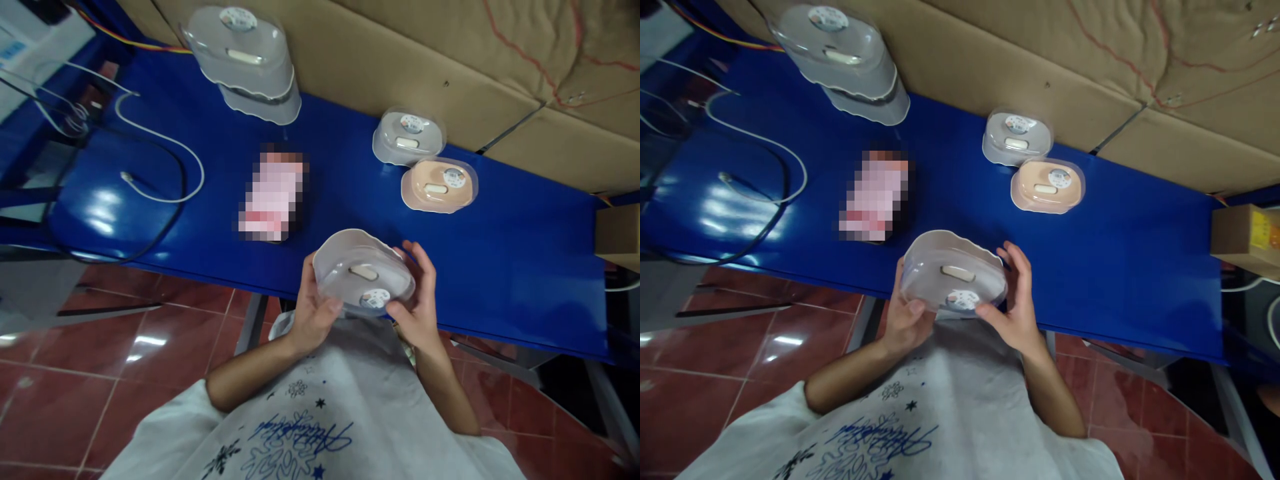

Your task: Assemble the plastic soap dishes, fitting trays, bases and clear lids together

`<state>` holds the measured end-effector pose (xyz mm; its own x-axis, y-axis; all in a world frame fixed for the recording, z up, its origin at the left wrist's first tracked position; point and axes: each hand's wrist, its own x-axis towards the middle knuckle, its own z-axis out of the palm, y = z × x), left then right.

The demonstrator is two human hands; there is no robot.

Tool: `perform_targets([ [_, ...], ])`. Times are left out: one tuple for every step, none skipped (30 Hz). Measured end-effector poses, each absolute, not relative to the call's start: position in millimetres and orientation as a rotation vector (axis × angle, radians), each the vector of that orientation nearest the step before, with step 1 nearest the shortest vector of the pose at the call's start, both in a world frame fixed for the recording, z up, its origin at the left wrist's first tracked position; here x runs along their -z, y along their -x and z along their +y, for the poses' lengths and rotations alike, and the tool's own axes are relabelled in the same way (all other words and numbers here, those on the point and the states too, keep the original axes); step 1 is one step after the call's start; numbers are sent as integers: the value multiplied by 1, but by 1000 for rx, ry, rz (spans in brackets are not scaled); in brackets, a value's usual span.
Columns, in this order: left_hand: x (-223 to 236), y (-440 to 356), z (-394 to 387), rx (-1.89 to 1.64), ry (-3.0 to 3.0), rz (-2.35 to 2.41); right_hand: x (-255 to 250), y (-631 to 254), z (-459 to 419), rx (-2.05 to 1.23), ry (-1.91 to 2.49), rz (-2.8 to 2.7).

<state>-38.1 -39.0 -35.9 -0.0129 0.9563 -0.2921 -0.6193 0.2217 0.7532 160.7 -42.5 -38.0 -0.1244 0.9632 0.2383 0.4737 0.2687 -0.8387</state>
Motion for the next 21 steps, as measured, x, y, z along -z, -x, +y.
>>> perform_targets([
  [36,37,-38,-1339,-451,906,39,-159,-42,-833,1334,-1694],
  [36,36,-37,-1339,-430,904,39,-159,-42,-873,1337,-1686],
  [35,35,-36,-1333,-404,905,38,-158,-41,-871,1335,-1705],
  [35,35,-34,-1320,-373,914,37,-158,-41,-828,1336,-1744],
  [35,35,-32,-1298,-338,927,34,-157,-40,-760,1343,-1799],
  [34,35,-30,-1271,-303,941,31,-157,-40,-695,1354,-1871],
  [34,35,-29,-1248,-278,952,28,-157,-38,-642,1369,-1945],
  [34,35,-28,-1226,-269,958,25,-157,-37,-609,1387,-2007],
  [34,36,-27,-1206,-273,956,22,-157,-34,-594,1408,-2049],
  [34,36,-26,-1185,-286,948,20,-159,-32,-594,1427,-2069],
  [33,37,-26,-1163,-308,932,18,-163,-30,-601,1441,-2077],
  [33,37,-27,-1140,-336,912,16,-169,-28,-606,1454,-2077],
  [33,38,-27,-1118,-371,889,15,-178,-27,-605,1469,-2075],
  [33,39,-28,-1106,-413,870,15,-188,-27,-594,1490,-2073],
  [34,40,-28,-1109,-462,856,14,-200,-27,-568,1517,-2064],
  [35,41,-29,-1126,-520,847,14,-213,-28,-533,1548,-2051],
  [38,43,-30,-1149,-585,844,14,-225,-29,-495,1577,-2034],
  [40,44,-30,-1176,-654,844,15,-236,-30,-463,1599,-2017],
  [43,45,-30,-1194,-723,841,15,-246,-31,-448,1615,-2005],
  [45,45,-31,-1201,-784,842,15,-253,-32,-454,1625,-2000],
  [47,46,-31,-1197,-837,845,16,-258,-32,-477,1633,-2001],
])
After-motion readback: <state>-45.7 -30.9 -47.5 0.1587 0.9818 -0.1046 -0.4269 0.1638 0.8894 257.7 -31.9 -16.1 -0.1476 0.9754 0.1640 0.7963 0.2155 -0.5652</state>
